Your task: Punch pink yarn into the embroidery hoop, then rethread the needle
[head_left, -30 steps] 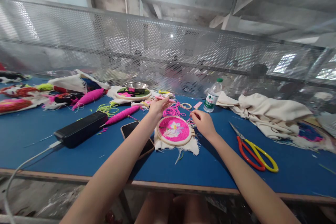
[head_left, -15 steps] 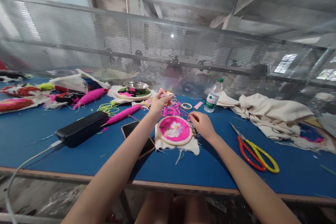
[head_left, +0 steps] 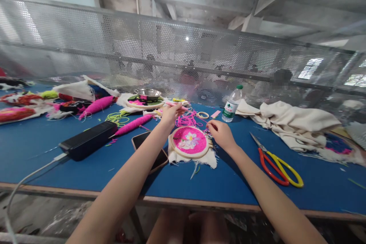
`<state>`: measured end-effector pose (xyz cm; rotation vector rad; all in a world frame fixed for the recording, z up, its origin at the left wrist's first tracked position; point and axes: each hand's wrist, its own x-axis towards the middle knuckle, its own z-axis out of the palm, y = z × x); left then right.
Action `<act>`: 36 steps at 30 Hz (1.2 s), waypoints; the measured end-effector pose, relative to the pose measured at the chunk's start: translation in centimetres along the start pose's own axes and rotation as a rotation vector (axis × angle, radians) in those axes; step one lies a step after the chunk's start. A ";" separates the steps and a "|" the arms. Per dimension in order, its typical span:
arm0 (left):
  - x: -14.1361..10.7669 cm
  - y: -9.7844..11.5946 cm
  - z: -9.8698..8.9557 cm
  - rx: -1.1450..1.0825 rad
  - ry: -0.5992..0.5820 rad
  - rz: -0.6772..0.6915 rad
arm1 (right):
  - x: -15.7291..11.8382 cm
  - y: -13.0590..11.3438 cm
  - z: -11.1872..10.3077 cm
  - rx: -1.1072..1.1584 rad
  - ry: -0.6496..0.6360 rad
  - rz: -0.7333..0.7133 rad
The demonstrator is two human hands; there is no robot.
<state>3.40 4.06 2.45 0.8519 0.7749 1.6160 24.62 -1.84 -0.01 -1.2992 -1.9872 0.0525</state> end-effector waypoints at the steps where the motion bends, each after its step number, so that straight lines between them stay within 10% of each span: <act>1: 0.2 0.2 -0.2 -0.019 0.035 0.008 | 0.0 0.1 0.0 -0.016 -0.003 0.005; 11: 3.4 2.7 -4.1 -0.205 0.370 0.098 | 0.2 0.9 -0.3 -0.065 0.015 -0.050; 25: -0.2 0.9 0.3 -0.342 -0.410 -0.143 | -0.1 -0.7 -0.5 0.223 0.064 -0.093; 36: -0.3 1.6 0.5 -0.321 -0.314 -0.049 | -0.2 -0.8 -0.4 0.305 0.035 -0.052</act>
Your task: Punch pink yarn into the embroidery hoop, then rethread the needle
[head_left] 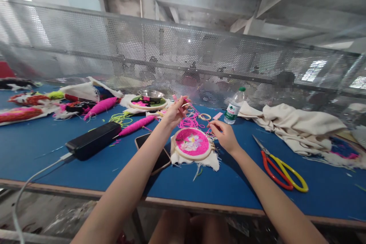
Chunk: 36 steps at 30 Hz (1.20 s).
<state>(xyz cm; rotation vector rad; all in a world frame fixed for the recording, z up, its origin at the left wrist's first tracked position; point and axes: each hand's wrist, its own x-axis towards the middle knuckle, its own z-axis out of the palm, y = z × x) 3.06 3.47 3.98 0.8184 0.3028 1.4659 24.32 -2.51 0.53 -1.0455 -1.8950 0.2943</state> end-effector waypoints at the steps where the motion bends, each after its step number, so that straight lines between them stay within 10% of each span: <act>1: 0.0 0.0 0.0 0.005 0.008 0.002 | 0.0 0.0 0.0 -0.001 0.001 -0.002; 36: -0.1 0.1 0.0 -0.044 0.034 0.049 | 0.1 0.7 0.2 -0.033 -0.034 0.017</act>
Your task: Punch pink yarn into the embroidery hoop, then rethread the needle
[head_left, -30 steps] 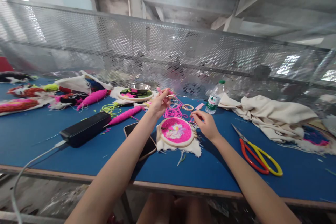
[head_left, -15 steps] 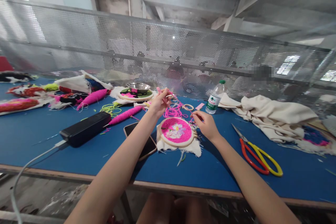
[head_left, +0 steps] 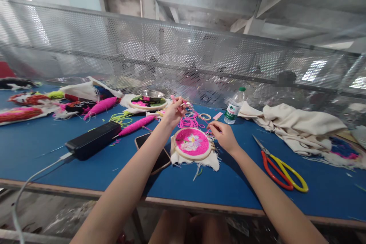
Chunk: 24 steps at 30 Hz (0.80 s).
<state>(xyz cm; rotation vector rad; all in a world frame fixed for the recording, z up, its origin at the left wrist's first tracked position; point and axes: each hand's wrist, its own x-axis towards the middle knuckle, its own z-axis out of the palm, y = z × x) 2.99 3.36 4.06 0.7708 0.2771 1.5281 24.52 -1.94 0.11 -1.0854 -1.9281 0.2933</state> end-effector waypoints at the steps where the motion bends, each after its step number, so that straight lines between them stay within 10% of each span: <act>1: 0.0 0.0 0.0 0.006 0.001 0.007 | 0.0 0.0 0.0 0.001 -0.002 -0.001; 24: -0.3 -2.3 -0.4 0.458 0.202 0.188 | -0.2 -0.1 0.1 -0.161 0.044 -0.049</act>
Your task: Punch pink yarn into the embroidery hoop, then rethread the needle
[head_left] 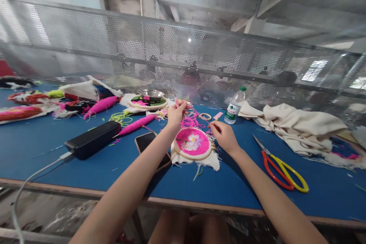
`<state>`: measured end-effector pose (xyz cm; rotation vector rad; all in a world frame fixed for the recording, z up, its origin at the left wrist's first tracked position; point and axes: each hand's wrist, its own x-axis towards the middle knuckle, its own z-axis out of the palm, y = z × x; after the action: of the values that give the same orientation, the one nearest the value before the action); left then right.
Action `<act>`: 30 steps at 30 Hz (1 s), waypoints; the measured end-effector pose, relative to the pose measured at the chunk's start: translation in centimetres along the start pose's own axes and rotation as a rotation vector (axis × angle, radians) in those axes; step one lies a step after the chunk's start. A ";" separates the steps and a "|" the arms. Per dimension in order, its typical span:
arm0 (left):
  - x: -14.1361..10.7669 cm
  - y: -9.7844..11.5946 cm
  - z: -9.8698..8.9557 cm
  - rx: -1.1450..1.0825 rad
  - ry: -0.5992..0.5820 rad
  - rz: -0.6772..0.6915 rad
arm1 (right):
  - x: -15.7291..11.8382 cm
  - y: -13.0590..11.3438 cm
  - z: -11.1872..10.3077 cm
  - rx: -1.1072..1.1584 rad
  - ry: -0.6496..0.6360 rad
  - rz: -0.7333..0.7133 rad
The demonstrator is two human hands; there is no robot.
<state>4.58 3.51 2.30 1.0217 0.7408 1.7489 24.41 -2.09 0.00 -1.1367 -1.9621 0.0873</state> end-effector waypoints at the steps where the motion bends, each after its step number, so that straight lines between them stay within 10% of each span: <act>1: 0.0 0.1 0.0 0.020 0.006 0.010 | 0.0 0.0 0.0 -0.012 -0.002 -0.006; 30: 0.4 1.1 -0.3 0.131 0.072 0.148 | -0.3 -0.8 0.3 0.038 -0.074 -0.015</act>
<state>3.78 3.46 3.15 1.1310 0.8536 1.8920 23.71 -2.65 -0.01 -1.1084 -2.0247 0.1602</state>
